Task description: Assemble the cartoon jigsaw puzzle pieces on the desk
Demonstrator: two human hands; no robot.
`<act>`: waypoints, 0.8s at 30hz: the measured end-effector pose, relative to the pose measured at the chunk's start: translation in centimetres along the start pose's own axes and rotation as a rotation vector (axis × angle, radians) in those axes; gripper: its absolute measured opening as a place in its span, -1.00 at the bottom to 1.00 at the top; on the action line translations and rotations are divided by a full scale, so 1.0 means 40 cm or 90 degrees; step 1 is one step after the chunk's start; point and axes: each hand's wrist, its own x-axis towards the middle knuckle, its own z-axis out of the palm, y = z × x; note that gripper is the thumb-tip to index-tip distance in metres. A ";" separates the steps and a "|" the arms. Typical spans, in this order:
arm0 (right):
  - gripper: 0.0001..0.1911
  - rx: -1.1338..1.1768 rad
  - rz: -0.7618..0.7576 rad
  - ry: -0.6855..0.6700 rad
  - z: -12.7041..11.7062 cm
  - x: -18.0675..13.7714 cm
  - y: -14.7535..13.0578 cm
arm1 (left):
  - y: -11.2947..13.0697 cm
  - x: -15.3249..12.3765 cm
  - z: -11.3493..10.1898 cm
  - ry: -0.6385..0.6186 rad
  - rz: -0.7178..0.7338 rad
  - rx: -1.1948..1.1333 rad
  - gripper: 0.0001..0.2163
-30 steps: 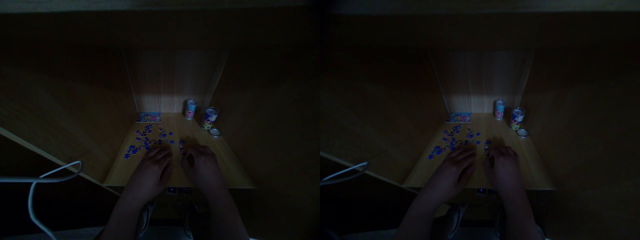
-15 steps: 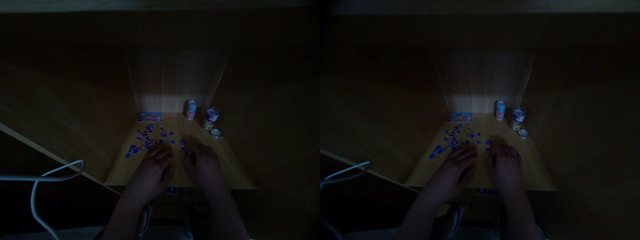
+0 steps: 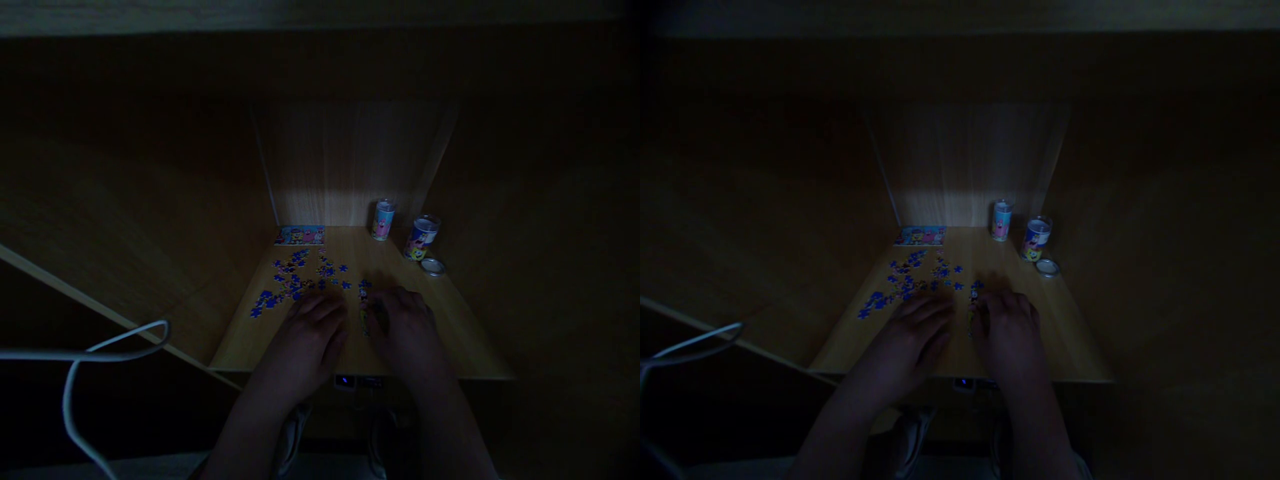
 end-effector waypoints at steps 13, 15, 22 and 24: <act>-0.83 0.104 -0.154 -0.070 -0.001 0.001 0.012 | -0.007 0.010 0.005 -0.004 0.018 0.003 -0.66; -0.83 0.108 -0.149 -0.075 -0.005 0.002 0.010 | -0.007 0.011 0.003 -0.014 0.019 -0.004 -0.65; -0.91 0.105 -0.137 -0.065 -0.006 0.002 0.003 | -0.008 0.012 0.004 -0.022 -0.005 -0.013 -0.66; -0.90 0.105 -0.137 -0.068 -0.005 0.000 0.003 | -0.007 0.010 0.005 -0.042 0.000 -0.010 -0.60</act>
